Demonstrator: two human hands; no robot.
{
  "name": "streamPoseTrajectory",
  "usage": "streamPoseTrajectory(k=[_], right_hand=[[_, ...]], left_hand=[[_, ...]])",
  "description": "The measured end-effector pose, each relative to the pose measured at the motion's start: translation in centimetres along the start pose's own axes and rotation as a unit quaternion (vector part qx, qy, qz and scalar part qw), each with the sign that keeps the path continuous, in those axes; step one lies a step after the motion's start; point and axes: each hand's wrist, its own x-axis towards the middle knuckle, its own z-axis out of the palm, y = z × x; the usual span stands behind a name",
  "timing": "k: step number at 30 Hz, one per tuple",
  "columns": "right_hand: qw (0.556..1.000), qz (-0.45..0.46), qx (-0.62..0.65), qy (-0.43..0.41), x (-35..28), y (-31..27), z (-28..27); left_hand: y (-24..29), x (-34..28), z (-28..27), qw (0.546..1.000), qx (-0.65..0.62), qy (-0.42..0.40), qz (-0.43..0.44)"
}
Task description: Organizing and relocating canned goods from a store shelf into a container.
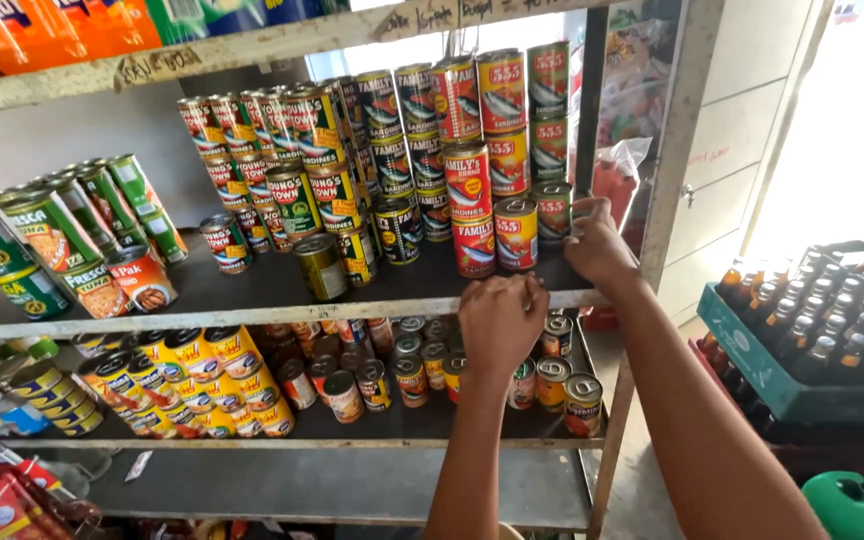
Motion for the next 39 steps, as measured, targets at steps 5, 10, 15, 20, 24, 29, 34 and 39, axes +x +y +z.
streamPoseTrajectory(k=[5,10,15,20,24,29,34,39], right_hand=[[1.000,-0.011,-0.013,0.004,0.4,1.0,0.2],[1.000,-0.004,0.016,0.002,1.9,2.0,0.8],[0.976,0.120,0.184,-0.001,0.9,-3.2,-0.3],[0.972,-0.032,0.224,-0.069,4.2,2.0,1.5],[0.966,-0.084,0.210,-0.126,3.7,-0.5,0.9],[0.989,-0.021,0.102,-0.108,4.3,-1.1,1.4],[0.991,-0.001,0.096,-0.097,4.4,-1.4,1.5],[0.982,0.019,0.143,-0.121,5.6,0.7,1.8]], left_hand=[[-0.1,-0.2,-0.1,1.000,-0.005,0.004,0.007],[-0.4,-0.2,0.0,0.999,-0.021,0.021,0.031],[-0.9,-0.3,0.3,0.999,-0.012,0.022,0.025],[-1.1,-0.3,0.2,0.999,-0.018,0.022,0.024],[-1.1,-0.5,-0.1,0.999,-0.028,0.015,0.023],[-1.2,-0.3,-0.3,0.998,-0.044,0.026,0.038],[-1.1,-0.1,-0.5,0.998,-0.036,0.015,0.047],[-0.9,-0.1,-0.5,0.998,-0.023,0.024,0.050]])
